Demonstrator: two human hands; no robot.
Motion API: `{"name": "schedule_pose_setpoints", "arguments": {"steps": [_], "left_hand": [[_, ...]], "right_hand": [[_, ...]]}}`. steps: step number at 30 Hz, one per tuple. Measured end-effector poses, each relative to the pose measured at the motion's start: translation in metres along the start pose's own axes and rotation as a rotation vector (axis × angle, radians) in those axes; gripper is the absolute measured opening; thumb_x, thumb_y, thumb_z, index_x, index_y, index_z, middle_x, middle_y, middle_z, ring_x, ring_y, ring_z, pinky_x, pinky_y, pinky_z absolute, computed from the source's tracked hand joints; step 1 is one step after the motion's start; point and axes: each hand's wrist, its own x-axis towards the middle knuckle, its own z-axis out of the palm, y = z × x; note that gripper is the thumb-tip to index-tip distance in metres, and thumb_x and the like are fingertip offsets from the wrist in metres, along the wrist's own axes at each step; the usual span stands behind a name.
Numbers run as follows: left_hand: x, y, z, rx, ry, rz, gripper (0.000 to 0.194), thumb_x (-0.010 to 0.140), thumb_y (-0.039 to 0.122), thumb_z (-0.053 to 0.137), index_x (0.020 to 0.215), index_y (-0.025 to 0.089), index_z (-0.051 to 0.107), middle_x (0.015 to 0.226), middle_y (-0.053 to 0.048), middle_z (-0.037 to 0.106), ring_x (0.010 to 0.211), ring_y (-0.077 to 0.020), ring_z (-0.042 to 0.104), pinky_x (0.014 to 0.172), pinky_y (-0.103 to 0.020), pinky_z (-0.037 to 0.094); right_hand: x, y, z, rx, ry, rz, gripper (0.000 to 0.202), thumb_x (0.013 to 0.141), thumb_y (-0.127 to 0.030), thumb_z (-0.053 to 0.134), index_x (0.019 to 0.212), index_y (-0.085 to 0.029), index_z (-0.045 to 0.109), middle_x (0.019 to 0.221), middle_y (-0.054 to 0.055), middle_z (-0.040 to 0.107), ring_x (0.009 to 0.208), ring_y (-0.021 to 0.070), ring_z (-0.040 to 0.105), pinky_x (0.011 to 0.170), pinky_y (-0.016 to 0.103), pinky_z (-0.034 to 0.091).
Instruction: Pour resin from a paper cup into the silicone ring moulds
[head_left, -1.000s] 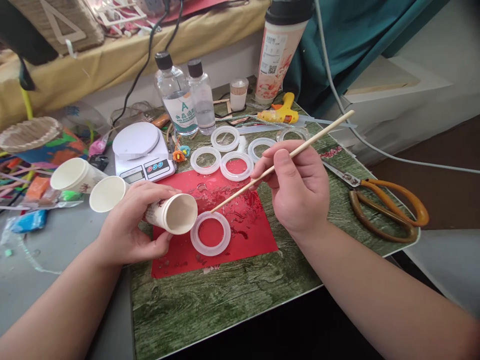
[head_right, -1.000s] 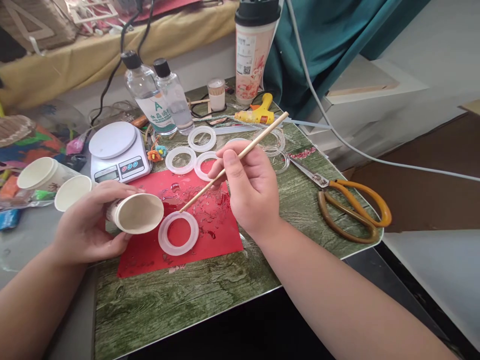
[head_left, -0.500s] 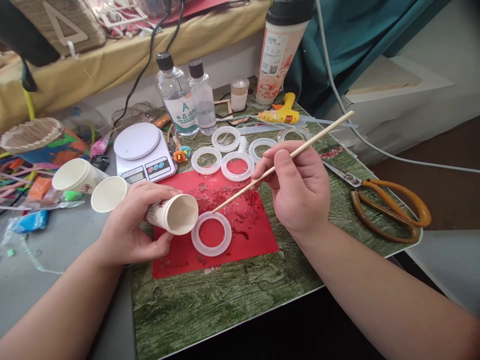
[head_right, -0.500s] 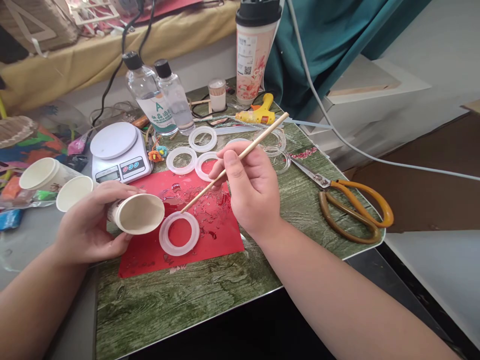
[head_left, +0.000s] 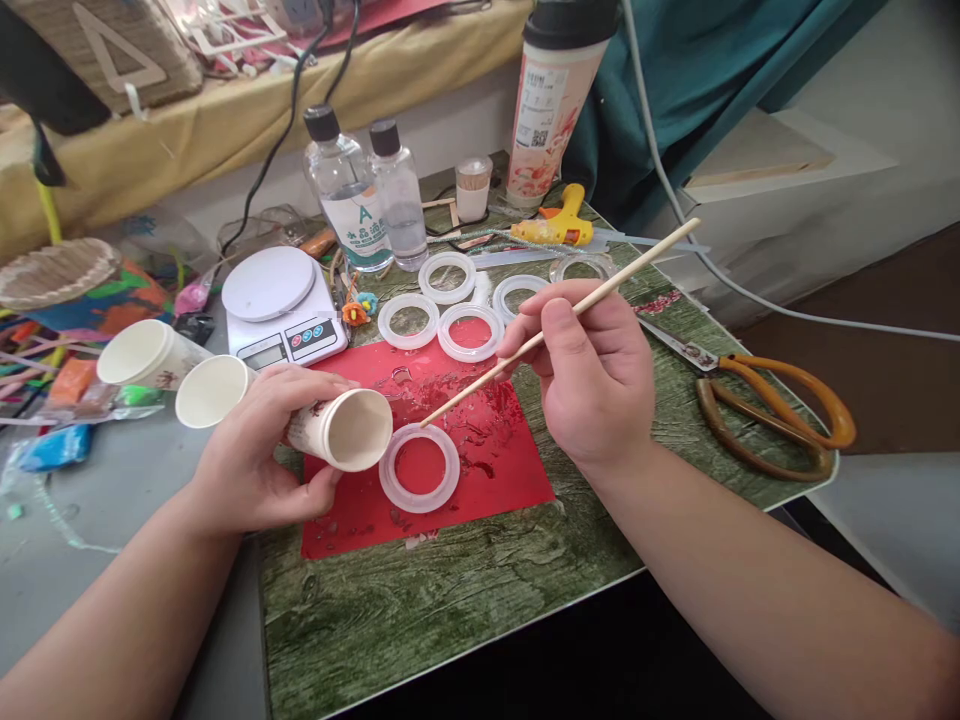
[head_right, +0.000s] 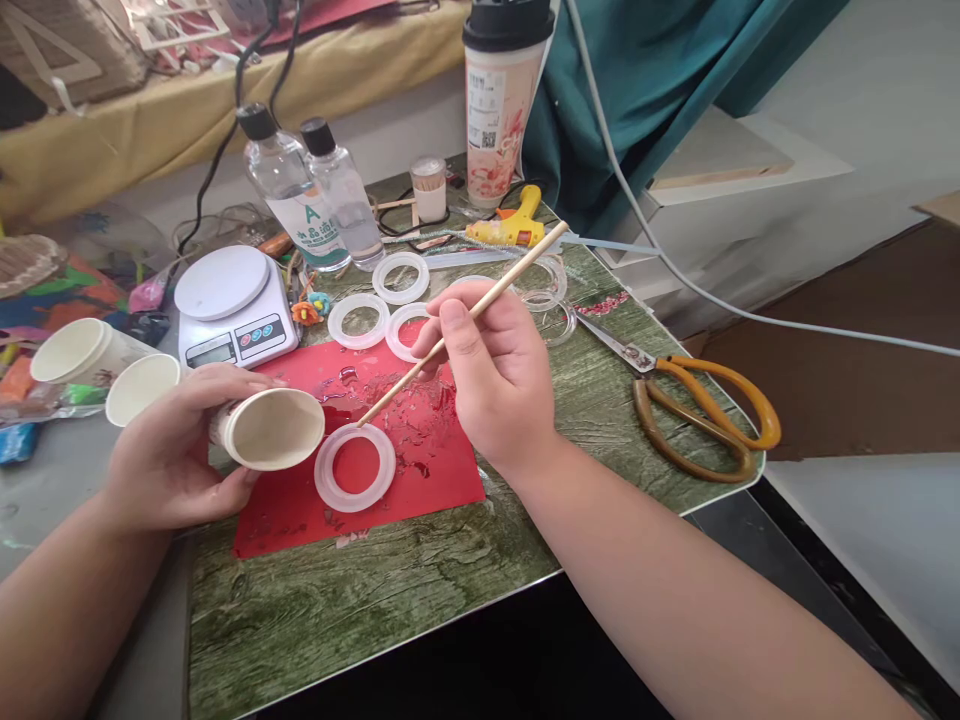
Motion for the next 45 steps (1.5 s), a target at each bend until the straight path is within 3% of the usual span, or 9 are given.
{"name": "schedule_pose_setpoints", "arguments": {"steps": [23,45], "left_hand": [[-0.0026,-0.0024,0.001,0.004,0.005,-0.007,0.073,0.086,0.027,0.079,0.156,0.044,0.062,0.129,-0.009,0.082,0.114,-0.0405,0.08,0.103,-0.073,0.065],[-0.003,-0.0021,-0.0005,0.002,0.001,-0.028,0.073,0.085,0.029,0.081,0.154,0.046,0.063,0.129,-0.007,0.083,0.115,-0.0412,0.081,0.104,-0.072,0.066]], "right_hand": [[0.0003,-0.0014,-0.0039,-0.091,-0.012,0.014,0.026,0.12,-0.056,0.079,0.111,-0.032,0.08,0.09,-0.003,0.074,0.077,0.0155,0.076,0.068,0.028,0.07],[0.0002,-0.0032,-0.0008,-0.043,0.005,0.02,0.023,0.119,-0.051,0.082,0.109,-0.03,0.082,0.088,-0.003,0.075,0.076,0.0145,0.075,0.066,0.026,0.066]]}}
